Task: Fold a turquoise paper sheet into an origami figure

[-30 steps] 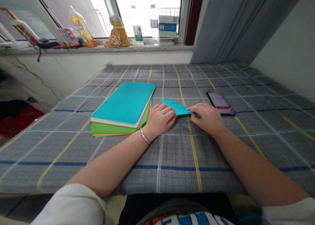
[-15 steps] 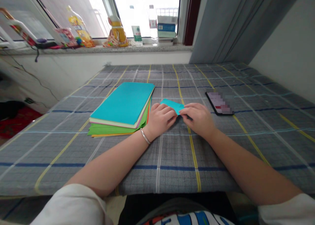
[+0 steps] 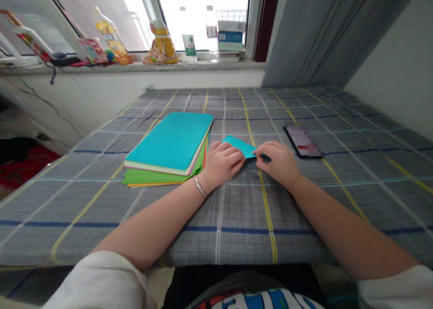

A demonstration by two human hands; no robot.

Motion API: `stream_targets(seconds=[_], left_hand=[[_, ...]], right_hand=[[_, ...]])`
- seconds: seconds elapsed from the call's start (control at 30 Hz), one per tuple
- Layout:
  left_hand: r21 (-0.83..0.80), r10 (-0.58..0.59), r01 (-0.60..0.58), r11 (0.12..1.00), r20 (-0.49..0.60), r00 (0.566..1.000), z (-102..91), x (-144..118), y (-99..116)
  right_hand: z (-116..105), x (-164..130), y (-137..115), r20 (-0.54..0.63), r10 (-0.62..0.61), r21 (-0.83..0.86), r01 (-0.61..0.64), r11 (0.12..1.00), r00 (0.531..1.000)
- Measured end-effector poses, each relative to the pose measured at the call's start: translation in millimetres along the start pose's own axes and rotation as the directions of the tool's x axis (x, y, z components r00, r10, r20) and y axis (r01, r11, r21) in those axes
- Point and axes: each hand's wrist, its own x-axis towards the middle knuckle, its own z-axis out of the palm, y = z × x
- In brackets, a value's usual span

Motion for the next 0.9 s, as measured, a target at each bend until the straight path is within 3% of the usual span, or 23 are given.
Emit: stream_targets(seconds=[0.27, 0.4, 0.57, 0.9], left_hand=[[-0.007, -0.028, 0.028, 1.0, -0.014, 1.0, -1.7, -1, -3], [-0.02, -0.054, 0.054, 0.998, -0.018, 0.998, -2.9, -1, -4], [-0.115, -0.073, 0.07, 0.991, -0.028, 0.997, -2.3, -3, -8], [-0.226, -0.108, 0.1, 0.969, -0.023, 0.994, 1.3, -5, -12]], right_hand=[[-10, -2, 18, 0.041, 0.015, 0.022, -0.015, 1.0, 0.999], [-14, -2, 25, 0.008, 0.003, 0.043, -0.003, 0.999, 1.0], [-17, -3, 37, -0.038, -0.007, 0.048, 0.009, 0.999, 0.999], [-22, -4, 53, -0.023, -0.009, 0.012, 0.009, 1.0, 1.0]])
